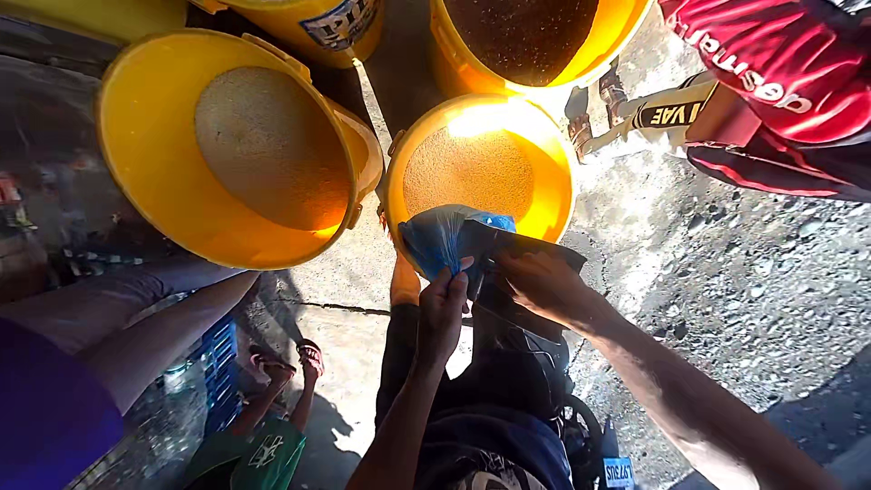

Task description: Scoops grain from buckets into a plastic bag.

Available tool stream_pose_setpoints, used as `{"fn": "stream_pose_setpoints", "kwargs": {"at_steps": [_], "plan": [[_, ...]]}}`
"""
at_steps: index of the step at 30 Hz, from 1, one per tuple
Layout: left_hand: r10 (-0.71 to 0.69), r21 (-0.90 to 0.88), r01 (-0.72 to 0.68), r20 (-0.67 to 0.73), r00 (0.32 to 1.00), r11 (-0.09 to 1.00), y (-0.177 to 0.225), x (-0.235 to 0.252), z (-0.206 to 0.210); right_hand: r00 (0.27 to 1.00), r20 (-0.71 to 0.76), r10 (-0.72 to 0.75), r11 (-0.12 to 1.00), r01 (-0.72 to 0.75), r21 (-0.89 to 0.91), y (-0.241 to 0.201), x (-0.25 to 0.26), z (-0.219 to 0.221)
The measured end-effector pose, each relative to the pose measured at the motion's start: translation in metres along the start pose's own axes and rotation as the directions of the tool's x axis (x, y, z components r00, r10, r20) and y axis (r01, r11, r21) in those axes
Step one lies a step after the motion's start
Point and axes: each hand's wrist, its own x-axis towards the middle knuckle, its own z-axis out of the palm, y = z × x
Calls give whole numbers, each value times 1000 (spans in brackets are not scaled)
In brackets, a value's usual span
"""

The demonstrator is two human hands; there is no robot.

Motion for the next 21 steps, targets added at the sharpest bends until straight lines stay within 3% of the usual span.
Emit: {"fn": "stream_pose_setpoints", "kwargs": {"at_steps": [3,10,12,14,17,19,21], "plan": [[11,7,-11,-12,1000,1000,2,0,-13,1000,14,-19,999,19,-44,8,1,-8],[-2,2,2,-14,1000,1000,-5,-5,-22,983,-71,167,979,-174,-108,65,-96,-58],[-22,63,21,15,1000,998,0,-7,-23,957,-101,273,958,-280,-56,71,-94,-77],[-49,135,42,47,998,990,7,-15,-23,934,-101,342,939,-343,13,75,-63,-89],[-31,193,15,82,996,981,9,-24,-25,947,-115,300,953,-303,-9,79,29,-90],[-23,195,3,98,995,981,5,-30,-30,979,-132,154,982,-166,-88,69,96,-85],[-33,177,14,104,994,984,1,-33,-34,947,-303,-108,992,83,-93,56,135,-78]]}}
